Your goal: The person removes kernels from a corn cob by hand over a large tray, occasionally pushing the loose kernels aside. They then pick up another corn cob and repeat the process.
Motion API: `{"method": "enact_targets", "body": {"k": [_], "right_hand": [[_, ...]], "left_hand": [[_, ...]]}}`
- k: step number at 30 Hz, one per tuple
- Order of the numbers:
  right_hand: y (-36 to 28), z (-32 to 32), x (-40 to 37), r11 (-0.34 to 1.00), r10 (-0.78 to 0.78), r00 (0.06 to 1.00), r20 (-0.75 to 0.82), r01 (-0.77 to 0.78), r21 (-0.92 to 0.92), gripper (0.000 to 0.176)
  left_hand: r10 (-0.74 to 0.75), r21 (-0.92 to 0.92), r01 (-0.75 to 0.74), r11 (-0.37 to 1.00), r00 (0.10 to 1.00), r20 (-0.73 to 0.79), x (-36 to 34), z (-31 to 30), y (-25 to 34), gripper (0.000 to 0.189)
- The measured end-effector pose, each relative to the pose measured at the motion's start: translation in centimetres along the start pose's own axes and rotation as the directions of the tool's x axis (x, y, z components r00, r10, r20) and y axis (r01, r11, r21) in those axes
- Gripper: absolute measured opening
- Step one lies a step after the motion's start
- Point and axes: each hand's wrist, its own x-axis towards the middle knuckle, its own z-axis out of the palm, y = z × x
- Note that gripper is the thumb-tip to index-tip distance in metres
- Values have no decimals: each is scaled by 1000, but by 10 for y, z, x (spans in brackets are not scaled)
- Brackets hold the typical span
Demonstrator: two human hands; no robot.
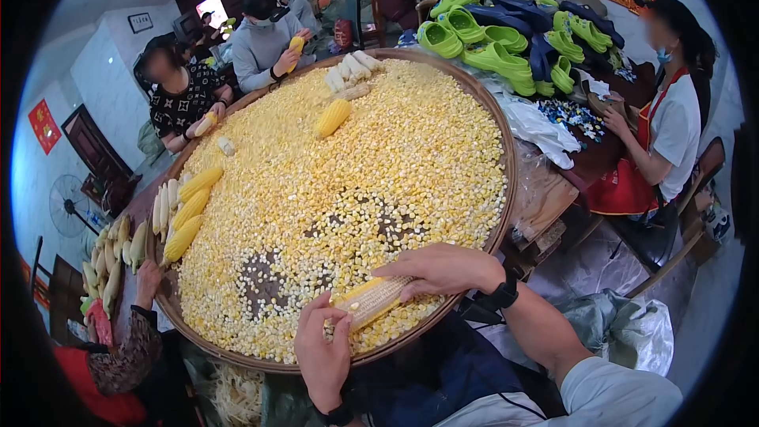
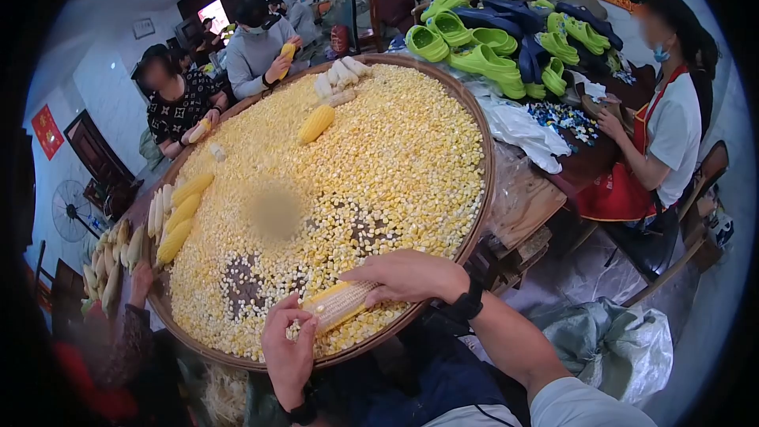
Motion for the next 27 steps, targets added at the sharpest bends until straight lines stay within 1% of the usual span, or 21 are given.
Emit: {"method": "enact_targets", "body": {"k": [3, 6, 9, 12, 15, 21, 24, 27], "right_hand": [[0, 0, 0, 1000, 1, 1000, 3, -2, 8, 64], [1, 2, 0, 1000, -5, 1000, -8, 5, 2, 65], [3, 2, 0, 1000, -12, 1000, -8, 12, -2, 65], [1, 2, 0, 1000, -9, 1000, -5, 9, 1, 65], [1, 2, 0, 1000, -4, 1000, -4, 4, -4, 65], [0, 1, 0, 1000, 0, 1000, 1, 0, 2, 65], [3, 4, 0, 1000, -15, 1000, -15, 15, -4, 65], [2, 4, 0, 1000, -24, 999, -21, 24, -2, 65]], "left_hand": [[-107, -23, 106, 994, 994, -20, 1, -1, 11, 38], [57, 140, -65, 988, 997, 59, 1, 3, -5, 45], [42, 122, -57, 991, 991, 123, 3, 2, -8, 47], [-24, 12, 22, 1000, 993, 115, 3, -2, 3, 44], [-41, -17, 43, 999, 995, 86, 3, -2, 6, 42], [-12, -45, 13, 999, 1000, 20, 1, 0, 5, 38], [-40, -59, 42, 997, 999, 37, 1, -2, 7, 38], [-42, 16, 42, 999, 999, 14, 3, 0, 10, 42]]}}
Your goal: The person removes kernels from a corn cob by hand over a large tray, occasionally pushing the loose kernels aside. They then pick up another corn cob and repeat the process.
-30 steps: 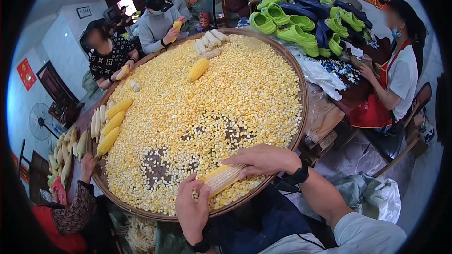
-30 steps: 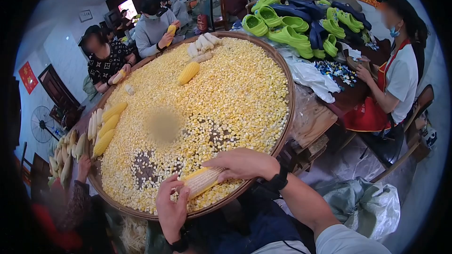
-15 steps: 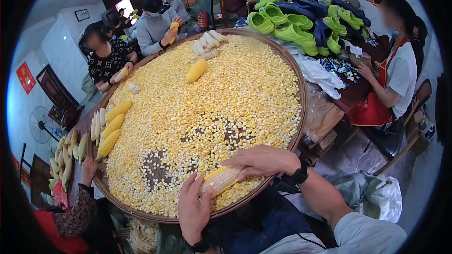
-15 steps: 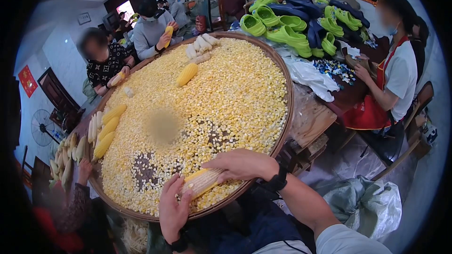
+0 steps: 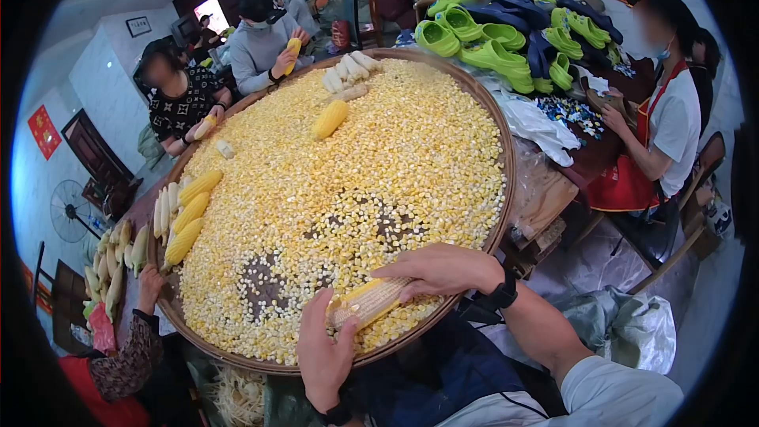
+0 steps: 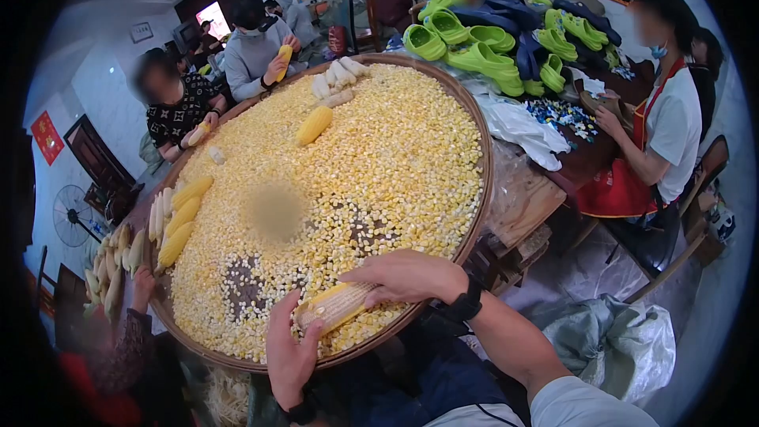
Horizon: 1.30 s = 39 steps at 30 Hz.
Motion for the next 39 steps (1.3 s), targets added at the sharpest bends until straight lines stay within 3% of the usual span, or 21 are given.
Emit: {"method": "enact_targets", "body": {"k": [3, 6, 24, 30, 33, 36, 39], "right_hand": [[0, -1, 0, 1000, 3, 1000, 3, -3, 4, 65], [1, 0, -1, 1000, -2, 1000, 0, 2, -8, 65], [-3, -4, 0, 1000, 17, 1000, 22, -17, 0, 65], [-1, -3, 0, 1000, 14, 1000, 11, -14, 2, 66], [-2, -2, 0, 1000, 24, 1000, 9, -24, 12, 65], [-5, -3, 0, 999, 38, 999, 14, -38, 14, 65], [-5, -5, 0, 999, 28, 1000, 14, -29, 14, 64]], "left_hand": [[42, 85, -50, 995, 995, 94, 1, 0, -8, 45], [12, 34, -16, 999, 992, 127, 1, -2, -4, 44], [-5, -83, 5, 997, 1000, -5, -2, -2, -1, 29], [-11, -37, 11, 999, 1000, -13, -1, -1, 1, 37], [32, 73, -38, 997, 997, 69, -1, -1, -5, 42], [80, 72, -88, 994, 992, 99, 1, 0, -8, 40], [-16, -17, 19, 1000, 989, 144, 1, -6, 3, 43]]}}
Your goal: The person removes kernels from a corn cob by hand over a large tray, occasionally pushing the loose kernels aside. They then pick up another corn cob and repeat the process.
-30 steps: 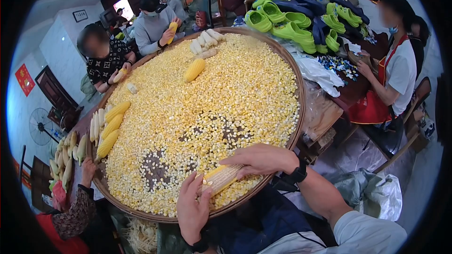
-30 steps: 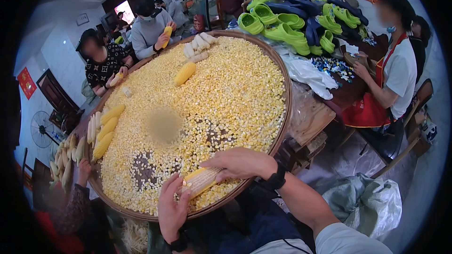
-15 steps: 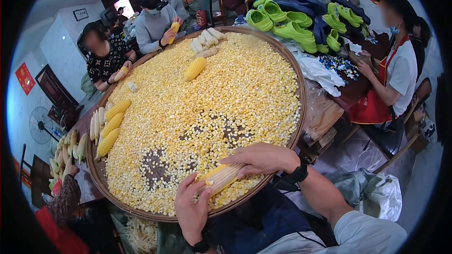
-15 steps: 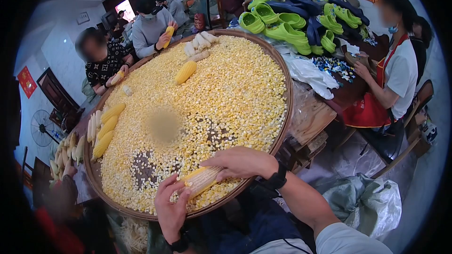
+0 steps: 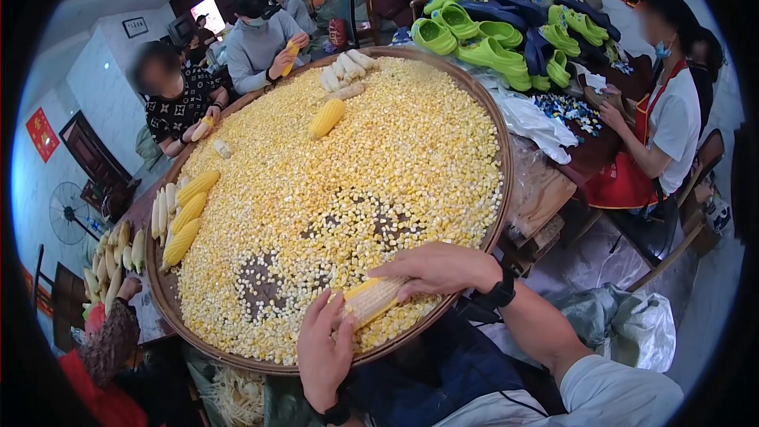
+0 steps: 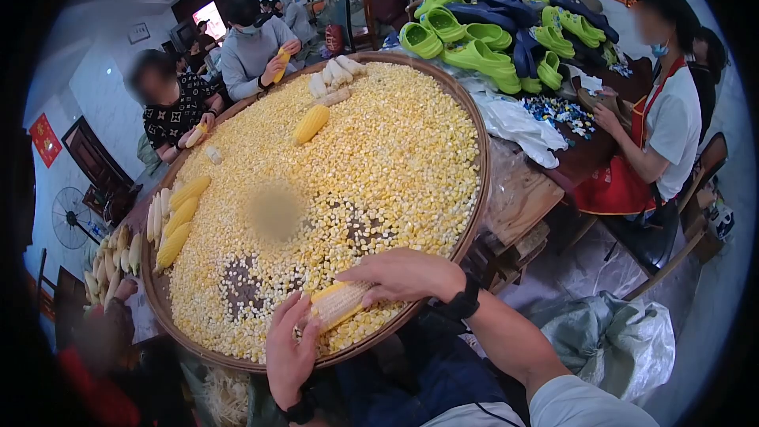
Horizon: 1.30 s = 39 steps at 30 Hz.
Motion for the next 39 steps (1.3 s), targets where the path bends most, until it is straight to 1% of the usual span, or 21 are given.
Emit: {"method": "enact_targets", "body": {"k": [6, 9, 12, 15, 18, 21, 24, 30, 33, 36, 39], "right_hand": [[2, 2, 0, 1000, -8, 1000, -7, 8, 0, 64], [1, 2, 0, 1000, -9, 1000, -9, 9, -11, 64], [0, 1, 0, 1000, -4, 1000, 2, 4, -23, 64], [4, 3, 0, 1000, -9, 1000, 2, 9, -24, 64], [4, 4, 1, 1000, -27, 1000, -6, 27, -15, 64], [5, 4, 1, 1000, -29, 1000, -12, 29, -9, 65], [3, 3, 0, 1000, -11, 1000, -5, 11, -12, 65], [2, 2, 1, 1000, -12, 1000, -4, 12, -4, 64], [2, 1, 0, 1000, -11, 1000, 0, 11, 5, 64], [1, 1, 1, 1000, -16, 1000, 4, 16, 2, 63], [3, 2, 0, 1000, -13, 1000, 1, 13, -6, 63]], "left_hand": [[52, 60, -51, 997, 999, -11, 1, 6, -11, 43], [51, 44, -51, 998, 999, 3, 1, 2, -8, 45], [68, 17, -68, 998, 997, -31, 0, 3, -10, 44], [59, -24, -61, 998, 996, -65, 0, 4, -7, 39], [53, -59, -56, 997, 997, -64, 1, 2, -7, 33], [93, -8, -94, 996, 994, -66, 1, 2, -9, 30], [101, 11, -101, 995, 994, -51, -1, 2, -13, 31], [23, 17, -22, 1000, 997, -75, -1, 4, -6, 36], [107, 94, -103, 990, 994, -33, 2, 9, -22, 39], [85, 62, -84, 995, 996, -13, 1, 5, -18, 39], [94, 87, -91, 992, 995, -39, -2, 4, -12, 37]]}}
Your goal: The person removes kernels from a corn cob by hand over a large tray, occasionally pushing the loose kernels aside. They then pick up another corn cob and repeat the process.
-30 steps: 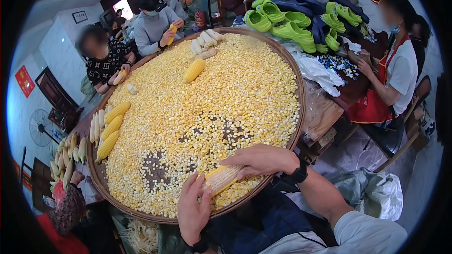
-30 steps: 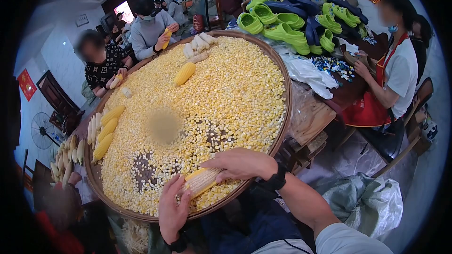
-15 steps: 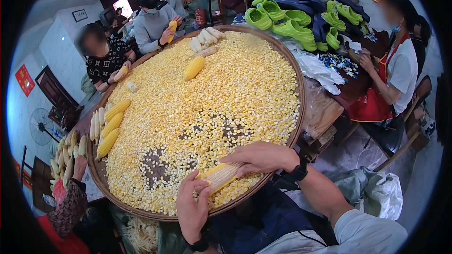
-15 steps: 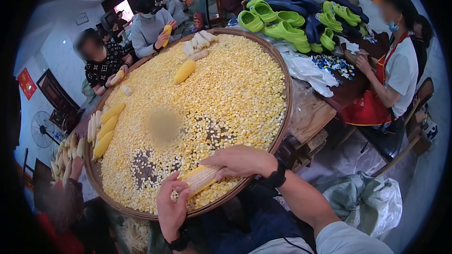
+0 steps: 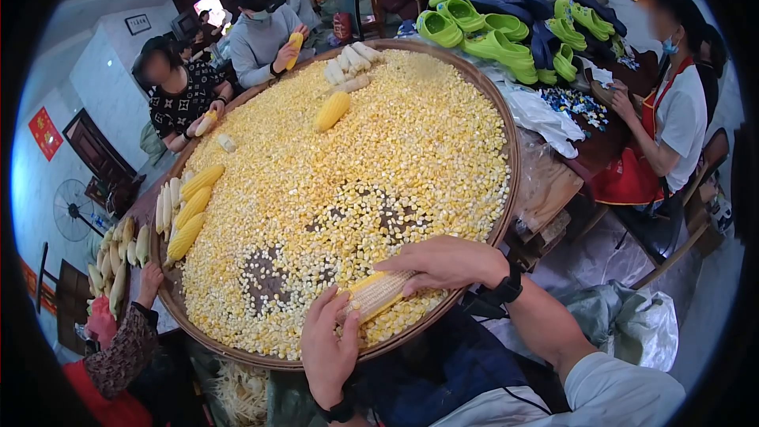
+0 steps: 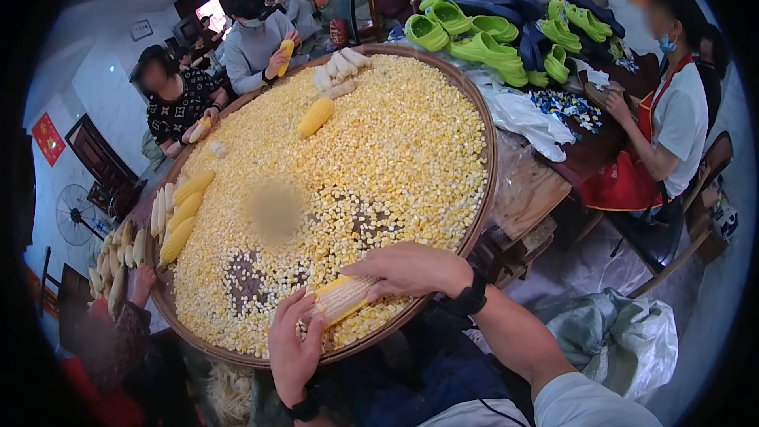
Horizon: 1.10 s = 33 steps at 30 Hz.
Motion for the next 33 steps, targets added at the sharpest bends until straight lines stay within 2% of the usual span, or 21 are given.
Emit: {"method": "enact_targets", "body": {"k": [12, 18, 21, 24, 27, 33], "right_hand": [[2, 1, 1, 1000, 13, 1000, 5, -13, 12, 63], [0, 0, 0, 1000, 8, 1000, 0, -8, 6, 63], [2, 2, 1, 1000, 3, 1000, -5, -3, 8, 63], [2, 2, 0, 1000, 3, 1000, -9, -3, -8, 63], [1, 2, 0, 1000, 9, 1000, -6, -9, -23, 64], [2, 2, -1, 1000, 0, 1000, -10, 0, -30, 64]], "left_hand": [[22, -72, -18, 997, 998, 57, 5, -3, -4, 33], [-54, -135, 66, 989, 995, 85, 5, -4, -1, 33], [-71, -132, 78, 988, 996, 57, 4, -2, 1, 33], [34, -31, -34, 999, 999, -7, 1, 3, -6, 35], [-40, -76, 42, 996, 999, 32, 2, -1, 0, 37], [-48, -82, 51, 995, 998, 34, 3, -4, 5, 46]]}}
